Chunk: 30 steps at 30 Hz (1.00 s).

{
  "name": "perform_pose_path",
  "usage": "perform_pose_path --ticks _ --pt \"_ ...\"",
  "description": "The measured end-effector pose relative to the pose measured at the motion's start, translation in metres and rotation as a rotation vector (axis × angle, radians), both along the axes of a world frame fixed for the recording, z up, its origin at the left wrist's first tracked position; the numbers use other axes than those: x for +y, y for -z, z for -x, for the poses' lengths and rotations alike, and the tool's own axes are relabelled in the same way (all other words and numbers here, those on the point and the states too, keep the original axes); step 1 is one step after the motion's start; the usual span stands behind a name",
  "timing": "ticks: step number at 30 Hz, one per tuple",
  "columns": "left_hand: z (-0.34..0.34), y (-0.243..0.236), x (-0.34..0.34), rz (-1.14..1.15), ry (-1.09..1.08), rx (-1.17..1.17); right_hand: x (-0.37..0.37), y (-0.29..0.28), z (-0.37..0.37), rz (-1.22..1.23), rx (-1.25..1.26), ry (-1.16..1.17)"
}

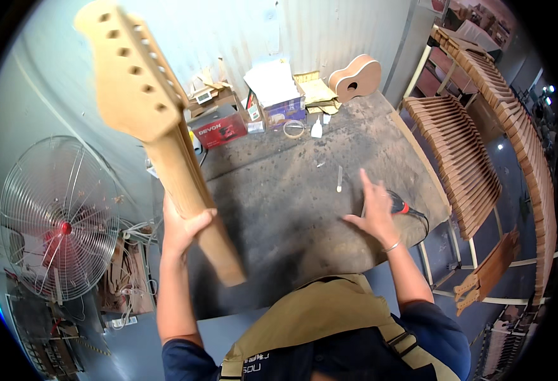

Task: The person sands the edges of a wooden guitar neck using a handheld electric sander. They then use a pneumatic air gun to blow dust off several guitar necks laid out on the workbench. Finally, the person picks up a neck and places it on a drying rack.

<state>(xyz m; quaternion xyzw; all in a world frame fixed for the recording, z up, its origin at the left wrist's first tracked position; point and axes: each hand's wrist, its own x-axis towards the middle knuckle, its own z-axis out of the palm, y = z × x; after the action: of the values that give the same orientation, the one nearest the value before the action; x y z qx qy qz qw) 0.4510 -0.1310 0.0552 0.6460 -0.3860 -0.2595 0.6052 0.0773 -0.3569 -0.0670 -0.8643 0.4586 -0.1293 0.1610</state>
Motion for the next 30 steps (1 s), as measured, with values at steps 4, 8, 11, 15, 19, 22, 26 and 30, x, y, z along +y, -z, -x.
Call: perform_pose_path --ticks 4,8,11,15,19,22,26,30 --pt "-0.021 0.012 -0.017 -0.292 -0.047 -0.537 -0.044 0.048 0.062 0.066 0.286 0.15" --pt "-0.039 0.075 -0.028 -0.709 0.085 -0.909 -0.067 0.054 0.075 0.059 0.156 -0.087" --pt "-0.048 0.13 -0.025 -0.796 0.231 -1.046 -0.084 0.053 0.065 0.176 0.119 -0.059" --pt "-0.055 0.174 -0.025 -0.901 0.341 -1.091 -0.152 0.061 0.048 0.233 0.087 0.191" --pt "-0.069 0.217 -0.019 -0.897 0.35 -1.089 -0.214 0.067 0.003 0.47 0.156 0.109" --pt "-0.067 0.222 -0.014 -0.823 0.327 -1.083 -0.223 0.066 -0.101 0.377 -0.174 -0.202" --pt "-0.044 0.191 -0.016 -0.783 0.213 -0.984 -0.232 0.12 -0.218 0.347 -0.248 -0.323" --pt "-0.018 0.207 0.008 -0.685 0.078 -0.965 -0.257 0.17 -0.273 0.395 -0.067 -0.17"
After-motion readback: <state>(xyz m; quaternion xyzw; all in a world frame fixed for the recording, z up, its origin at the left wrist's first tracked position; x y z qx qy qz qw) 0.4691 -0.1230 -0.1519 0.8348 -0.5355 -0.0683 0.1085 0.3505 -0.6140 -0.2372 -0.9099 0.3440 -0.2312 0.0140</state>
